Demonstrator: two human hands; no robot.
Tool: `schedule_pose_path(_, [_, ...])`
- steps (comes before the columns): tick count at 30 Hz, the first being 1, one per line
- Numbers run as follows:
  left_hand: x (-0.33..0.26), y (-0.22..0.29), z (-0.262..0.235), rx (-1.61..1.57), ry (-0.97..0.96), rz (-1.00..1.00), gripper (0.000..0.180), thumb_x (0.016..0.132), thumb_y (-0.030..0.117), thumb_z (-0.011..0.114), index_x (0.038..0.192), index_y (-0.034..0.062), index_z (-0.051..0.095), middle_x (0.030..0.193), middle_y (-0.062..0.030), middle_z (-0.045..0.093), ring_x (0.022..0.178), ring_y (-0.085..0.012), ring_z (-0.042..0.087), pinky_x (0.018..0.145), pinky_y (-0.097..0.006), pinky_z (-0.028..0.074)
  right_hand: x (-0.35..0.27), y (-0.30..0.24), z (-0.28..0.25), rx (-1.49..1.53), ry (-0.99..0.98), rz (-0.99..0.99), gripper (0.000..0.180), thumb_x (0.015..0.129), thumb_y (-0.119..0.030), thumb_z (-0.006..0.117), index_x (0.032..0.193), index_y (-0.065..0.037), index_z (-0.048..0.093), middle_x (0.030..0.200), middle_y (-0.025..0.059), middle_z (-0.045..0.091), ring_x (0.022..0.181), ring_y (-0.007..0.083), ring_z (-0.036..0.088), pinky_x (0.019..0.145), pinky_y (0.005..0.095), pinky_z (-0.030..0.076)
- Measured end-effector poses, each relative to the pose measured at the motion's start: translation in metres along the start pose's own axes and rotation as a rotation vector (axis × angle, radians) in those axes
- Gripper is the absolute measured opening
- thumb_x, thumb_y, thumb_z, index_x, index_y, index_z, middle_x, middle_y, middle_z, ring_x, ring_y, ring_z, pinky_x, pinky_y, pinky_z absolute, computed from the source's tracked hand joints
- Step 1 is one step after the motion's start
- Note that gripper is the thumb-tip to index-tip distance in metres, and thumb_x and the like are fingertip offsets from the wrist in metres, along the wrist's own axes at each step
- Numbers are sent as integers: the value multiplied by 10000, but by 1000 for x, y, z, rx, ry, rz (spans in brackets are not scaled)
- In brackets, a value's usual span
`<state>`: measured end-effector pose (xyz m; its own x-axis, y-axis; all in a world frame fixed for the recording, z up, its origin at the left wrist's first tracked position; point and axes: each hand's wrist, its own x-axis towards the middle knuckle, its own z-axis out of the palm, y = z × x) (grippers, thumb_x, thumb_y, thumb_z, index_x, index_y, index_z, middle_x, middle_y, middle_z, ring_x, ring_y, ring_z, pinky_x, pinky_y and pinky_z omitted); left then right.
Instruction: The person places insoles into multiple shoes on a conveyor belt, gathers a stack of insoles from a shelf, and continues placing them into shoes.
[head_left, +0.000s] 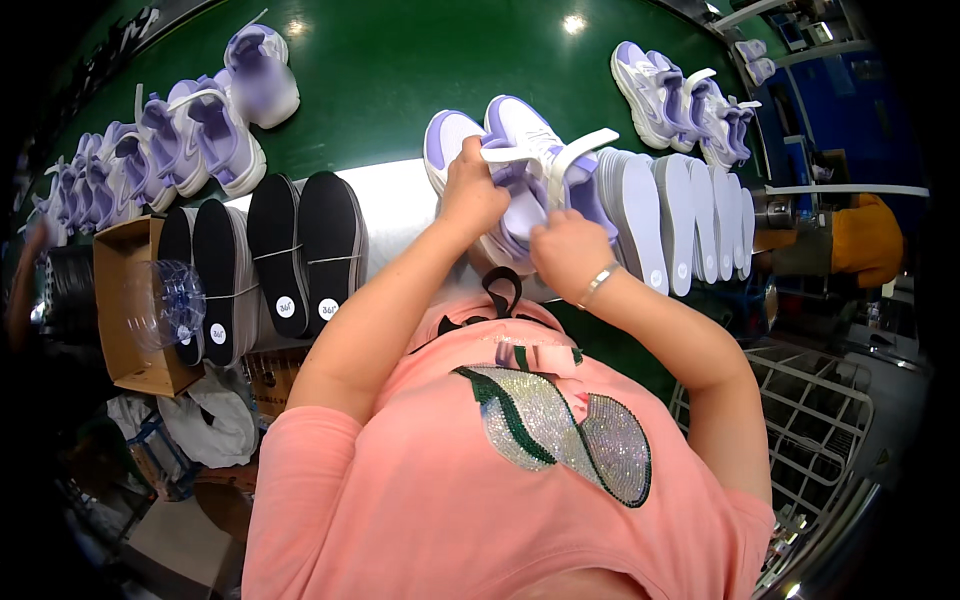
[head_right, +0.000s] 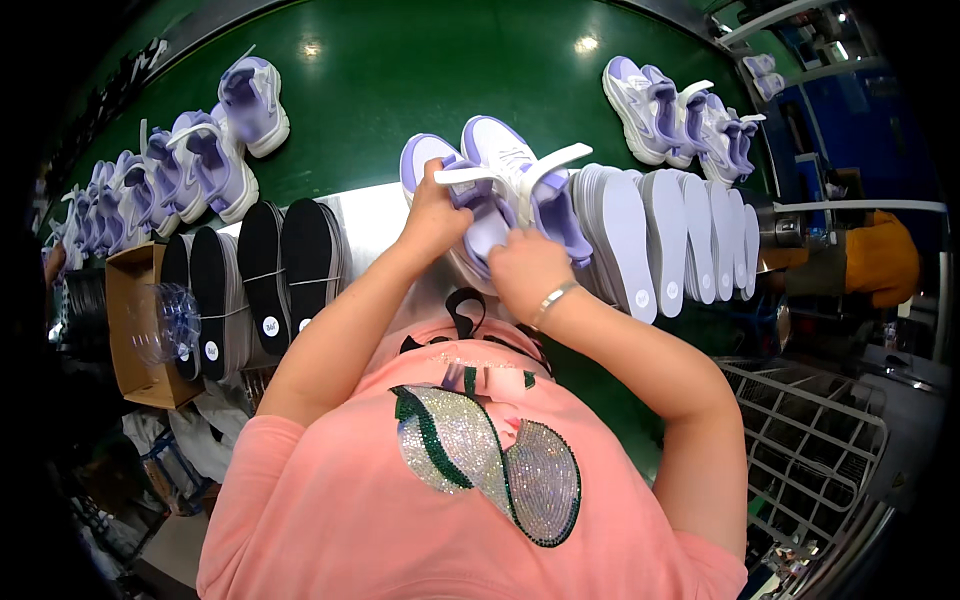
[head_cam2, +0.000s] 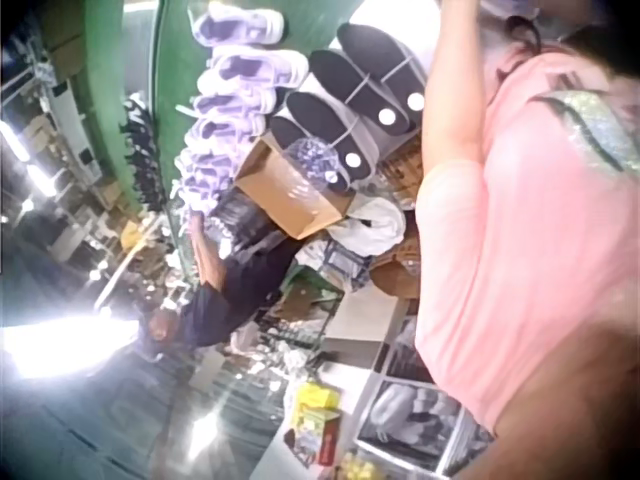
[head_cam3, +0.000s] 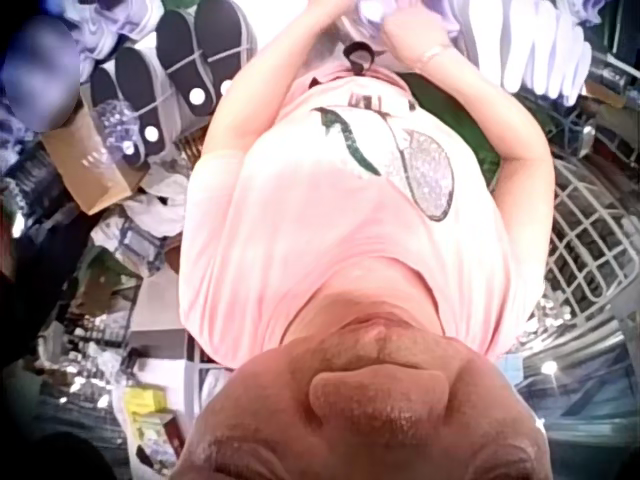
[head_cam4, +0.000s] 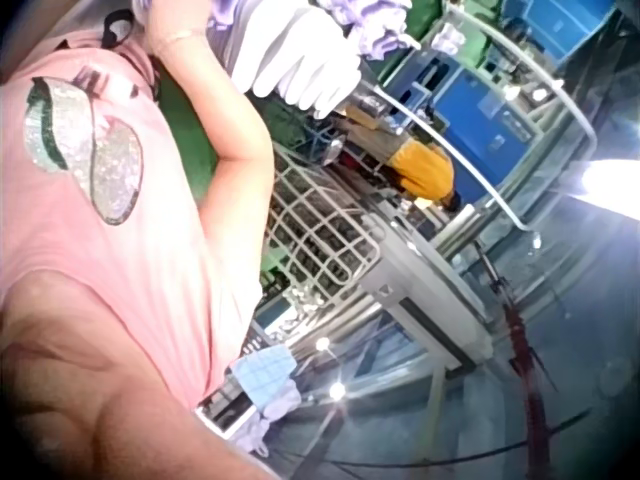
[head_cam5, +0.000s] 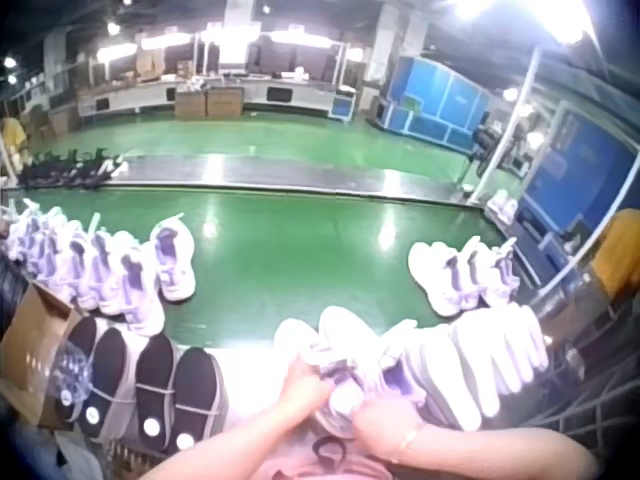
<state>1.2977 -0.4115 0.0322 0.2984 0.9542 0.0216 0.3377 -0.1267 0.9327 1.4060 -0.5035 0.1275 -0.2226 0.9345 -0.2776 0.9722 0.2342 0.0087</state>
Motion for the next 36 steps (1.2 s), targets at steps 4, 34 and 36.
schedule_pose_path(4, [-4,19,-11,-91,-68,-7,489,589,-38,529,1051,-49,370,951,-281,523,923,-404,503,796,-392,407,45,4,36,47,-116,42,136,678,-113,543,780,-66,620,810,144,590,757,285,586,660,358,477])
schedule_pose_path(34, [-3,18,5,-123,-12,102,523,589,-31,464,1103,-10,372,920,-266,530,889,-411,512,781,-398,410,19,24,25,247,-571,-78,493,755,-253,485,1152,12,360,840,170,609,849,316,572,863,483,280])
schedule_pose_path(36, [-6,10,-3,1,-35,94,529,601,-58,434,1123,-39,350,938,-240,533,905,-370,524,807,-378,409,4,22,16,372,-433,-214,589,776,-289,490,1244,0,278,957,189,566,945,302,526,881,466,299])
